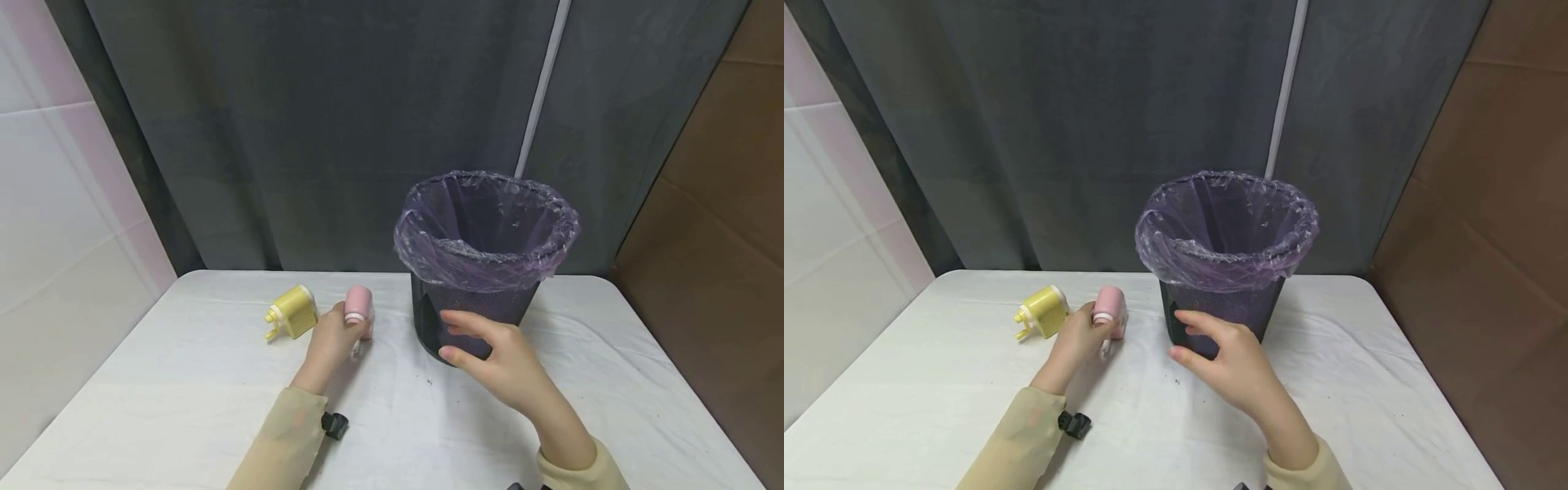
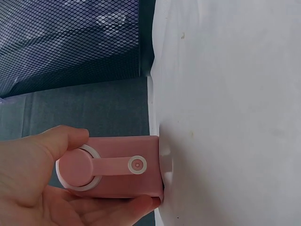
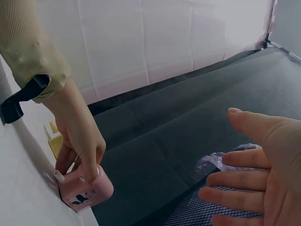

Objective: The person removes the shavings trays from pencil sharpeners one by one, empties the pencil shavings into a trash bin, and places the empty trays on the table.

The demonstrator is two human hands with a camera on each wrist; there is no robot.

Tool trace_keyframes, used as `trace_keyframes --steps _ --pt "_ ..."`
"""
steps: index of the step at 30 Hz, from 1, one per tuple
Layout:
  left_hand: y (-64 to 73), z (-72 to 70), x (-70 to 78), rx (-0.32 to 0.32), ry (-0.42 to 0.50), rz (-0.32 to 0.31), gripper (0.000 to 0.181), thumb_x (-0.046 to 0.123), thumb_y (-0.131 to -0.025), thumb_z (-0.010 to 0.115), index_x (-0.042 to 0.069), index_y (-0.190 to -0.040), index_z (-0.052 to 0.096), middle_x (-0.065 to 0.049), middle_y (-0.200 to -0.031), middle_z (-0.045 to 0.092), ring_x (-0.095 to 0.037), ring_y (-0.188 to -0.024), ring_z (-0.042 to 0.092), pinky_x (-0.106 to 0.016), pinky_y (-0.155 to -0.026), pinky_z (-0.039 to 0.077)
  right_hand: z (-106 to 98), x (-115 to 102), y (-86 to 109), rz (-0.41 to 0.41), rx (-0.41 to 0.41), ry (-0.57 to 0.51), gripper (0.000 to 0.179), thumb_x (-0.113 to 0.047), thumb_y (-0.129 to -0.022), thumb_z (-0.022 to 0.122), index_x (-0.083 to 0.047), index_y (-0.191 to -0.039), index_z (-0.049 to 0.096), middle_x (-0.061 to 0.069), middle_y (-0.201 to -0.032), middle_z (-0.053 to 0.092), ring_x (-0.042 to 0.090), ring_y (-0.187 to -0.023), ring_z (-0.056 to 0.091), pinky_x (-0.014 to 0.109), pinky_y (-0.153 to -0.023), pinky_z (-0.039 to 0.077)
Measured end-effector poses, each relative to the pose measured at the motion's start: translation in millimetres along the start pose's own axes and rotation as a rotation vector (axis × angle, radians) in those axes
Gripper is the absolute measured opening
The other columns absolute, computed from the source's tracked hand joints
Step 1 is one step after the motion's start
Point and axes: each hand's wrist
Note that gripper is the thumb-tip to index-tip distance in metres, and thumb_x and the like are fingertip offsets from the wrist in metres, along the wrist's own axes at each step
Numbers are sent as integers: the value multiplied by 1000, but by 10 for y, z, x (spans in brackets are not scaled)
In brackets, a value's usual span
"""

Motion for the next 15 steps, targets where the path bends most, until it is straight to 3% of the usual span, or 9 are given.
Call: trace_keyframes --steps 15 --pt "2 -82 11 -44 13 3 55 25 -85 65 -9 -126 51 -21 -106 64 -31 -91 60 -45 -82 48 114 65 -26 25 -51 -8 49 -29 -86 73 -10 -129 59 3 -125 62 17 -106 62 53 -92 44"
Point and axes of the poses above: each hand's wrist, its own y-axis away from the middle knuckle, its own z-axis out of the palm, x = y × z
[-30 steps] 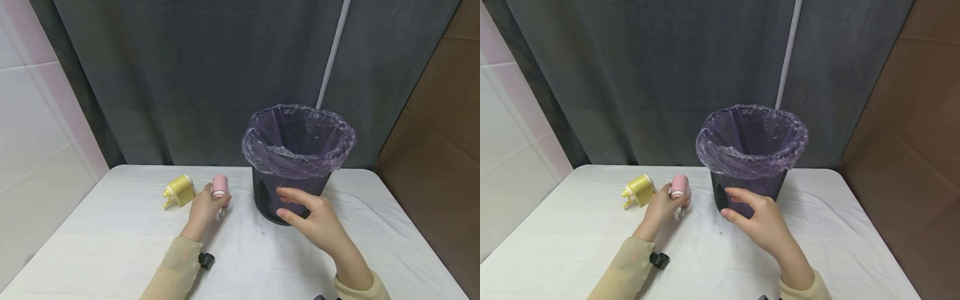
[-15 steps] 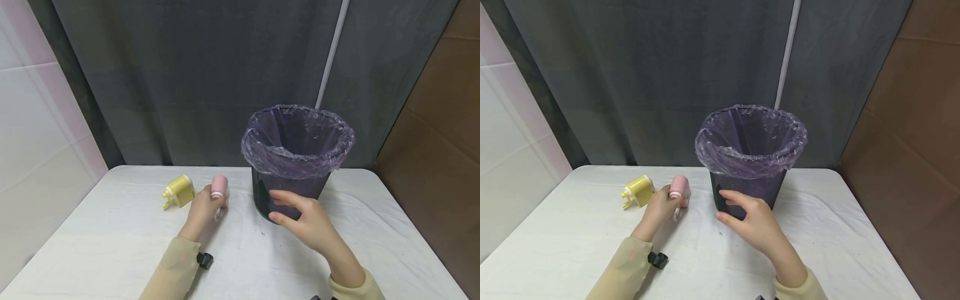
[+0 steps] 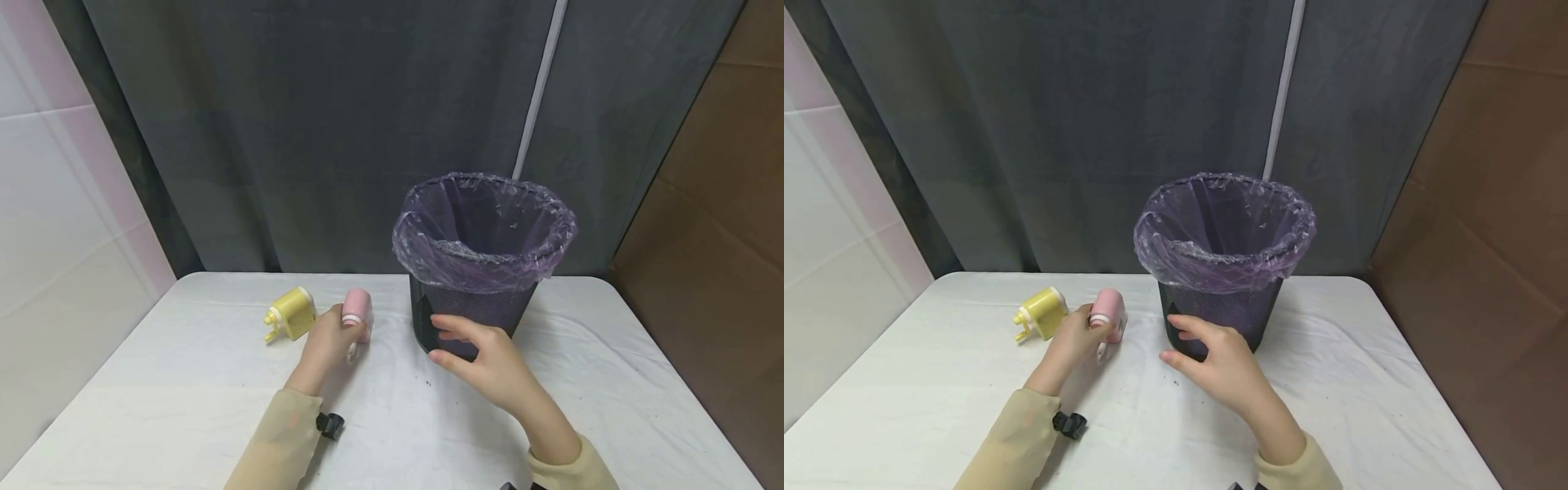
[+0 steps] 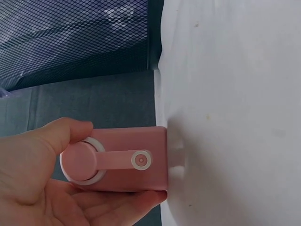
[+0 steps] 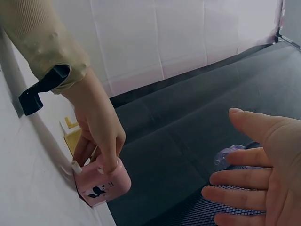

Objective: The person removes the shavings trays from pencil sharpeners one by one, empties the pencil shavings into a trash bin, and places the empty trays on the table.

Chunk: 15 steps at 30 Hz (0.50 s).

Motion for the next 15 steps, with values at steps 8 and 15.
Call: trace_keyframes --steps 8,15 --pt "14 -79 47 -48 -7 -14 61 25 -86 64 -9 -133 46 -25 -119 59 -34 -105 58 -48 -92 44 41 1 -17 16 -4 -7 50 -29 -85 74 -10 -128 60 4 -125 62 17 -106 63 52 -92 45" --pt "42 -170 86 -97 4 1 62 25 -86 66 -7 -135 46 -23 -122 59 -33 -108 58 -49 -94 43 99 44 -29 13 1 -5 49 -30 -85 73 -12 -129 59 4 -124 63 16 -105 63 46 -90 48"
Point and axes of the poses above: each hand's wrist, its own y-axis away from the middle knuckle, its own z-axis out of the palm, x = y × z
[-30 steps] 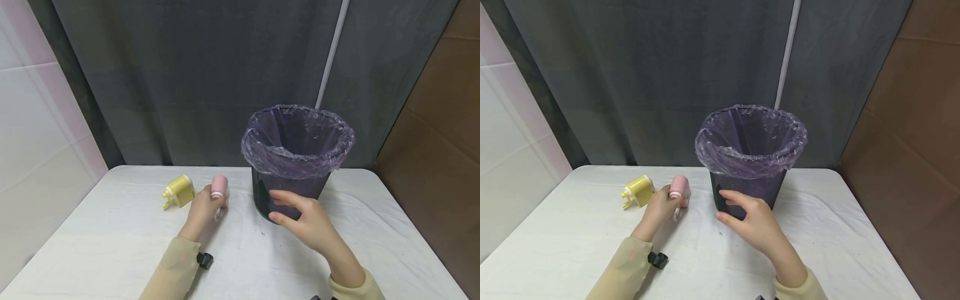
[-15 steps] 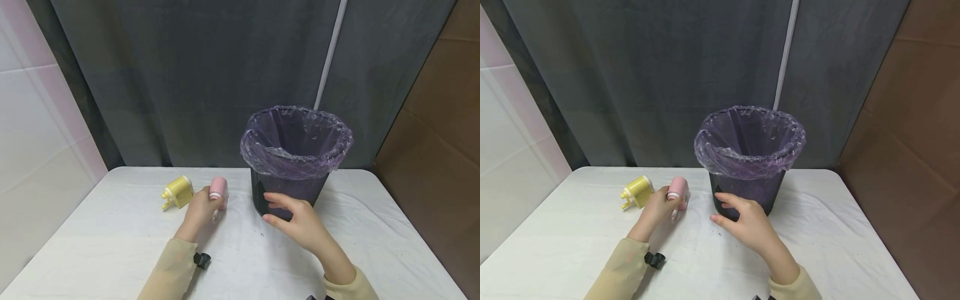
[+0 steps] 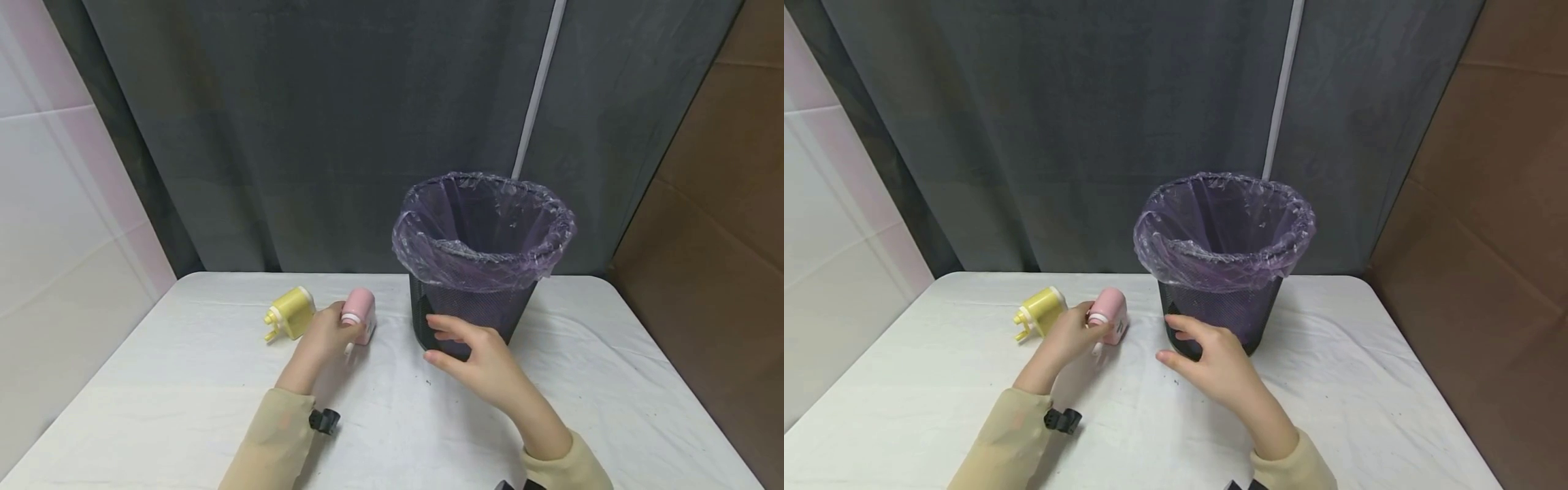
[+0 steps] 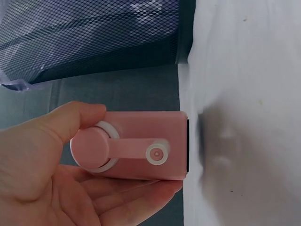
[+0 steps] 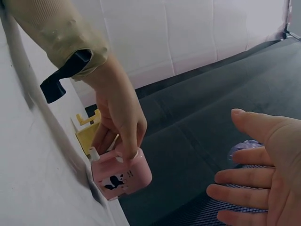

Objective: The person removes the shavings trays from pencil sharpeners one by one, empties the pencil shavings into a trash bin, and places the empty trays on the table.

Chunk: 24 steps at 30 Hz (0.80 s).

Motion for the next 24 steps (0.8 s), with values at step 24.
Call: trace_keyframes --steps 24 --pt "106 -186 67 -44 -19 179 57 21 -83 66 -6 -131 51 -18 -109 65 -25 -91 61 -43 -82 49 248 219 -43 -87 85 -97 49 -13 -85 73 -5 -130 57 10 -129 59 22 -105 63 41 -85 51"
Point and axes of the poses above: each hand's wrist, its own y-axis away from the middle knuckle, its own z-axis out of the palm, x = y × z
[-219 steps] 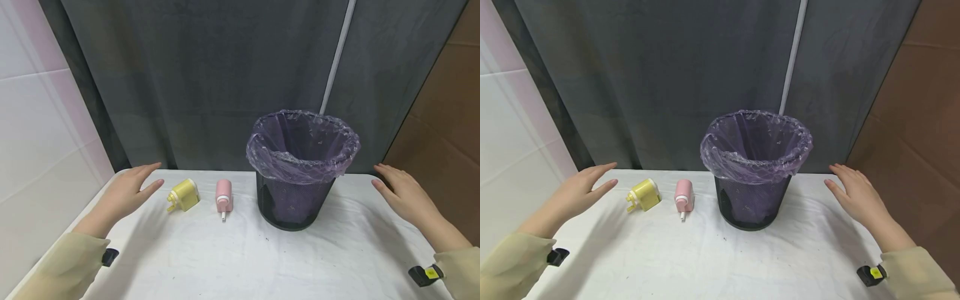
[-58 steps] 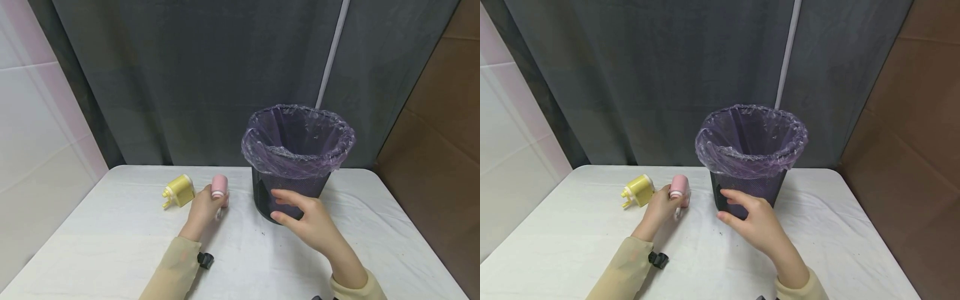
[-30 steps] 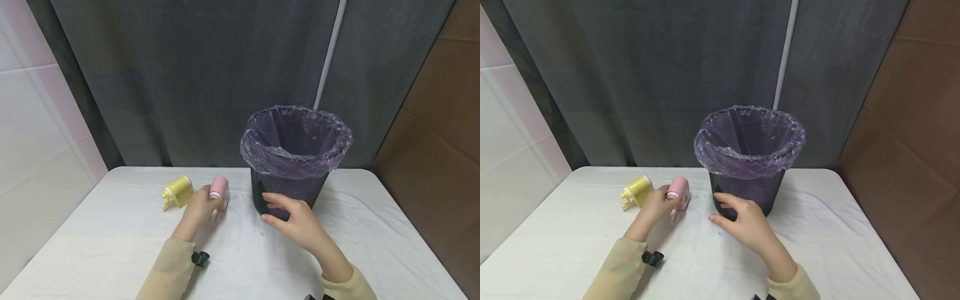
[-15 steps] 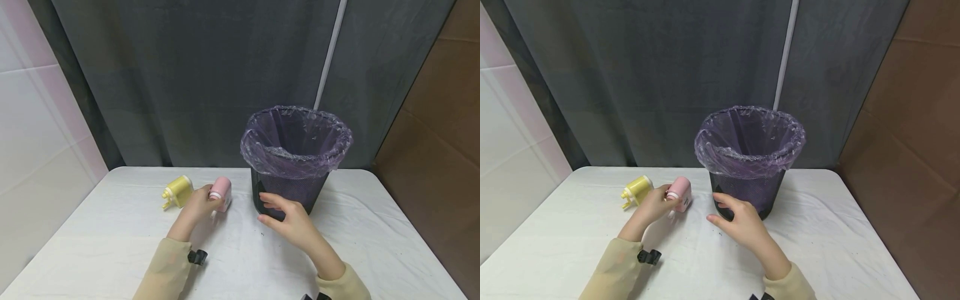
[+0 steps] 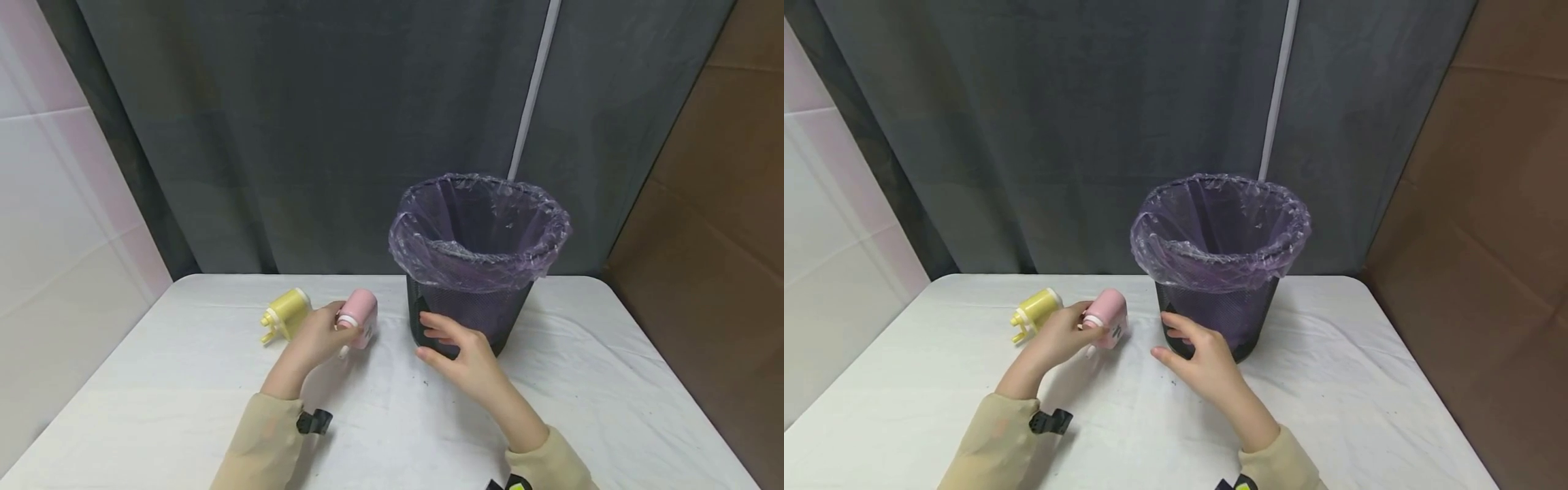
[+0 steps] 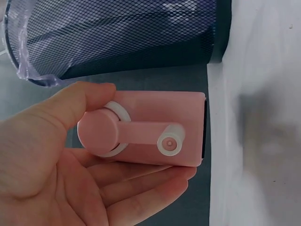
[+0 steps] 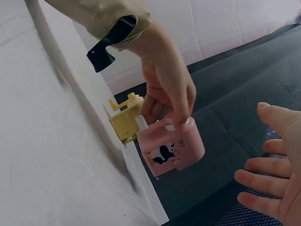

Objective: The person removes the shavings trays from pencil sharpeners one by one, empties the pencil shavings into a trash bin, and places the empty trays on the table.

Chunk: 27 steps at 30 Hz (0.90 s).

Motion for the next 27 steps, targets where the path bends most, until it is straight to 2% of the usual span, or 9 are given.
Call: trace_keyframes --steps 7,13,20,27 --pt "35 -52 12 -19 -12 54 55 20 -81 66 -3 -129 54 -13 -106 66 -22 -87 60 -41 -79 49 81 75 8 42 -8 -9 49 -15 -86 73 -4 -130 56 11 -129 59 22 -105 63 40 -85 51" --pt "60 -100 22 -64 -10 67 54 18 -82 63 -2 -131 53 -11 -108 65 -19 -86 59 -39 -78 49 139 139 16 71 -9 -1 49 -15 -84 74 -4 -129 58 9 -128 59 23 -104 64 37 -83 52" --pt "84 -122 39 -98 -21 111 51 19 -81 65 1 -128 57 -7 -103 66 -15 -79 59 -35 -72 49 187 198 38 83 -26 -16 50 -16 -85 74 -3 -130 57 12 -129 59 25 -104 64 36 -83 52" --pt "109 -124 88 -128 -36 153 49 18 -79 67 1 -124 59 -4 -94 66 -13 -74 58 -33 -68 49 223 222 55 130 -54 -28 53 -19 -86 73 -3 -132 54 11 -131 57 26 -105 63 37 -84 51"
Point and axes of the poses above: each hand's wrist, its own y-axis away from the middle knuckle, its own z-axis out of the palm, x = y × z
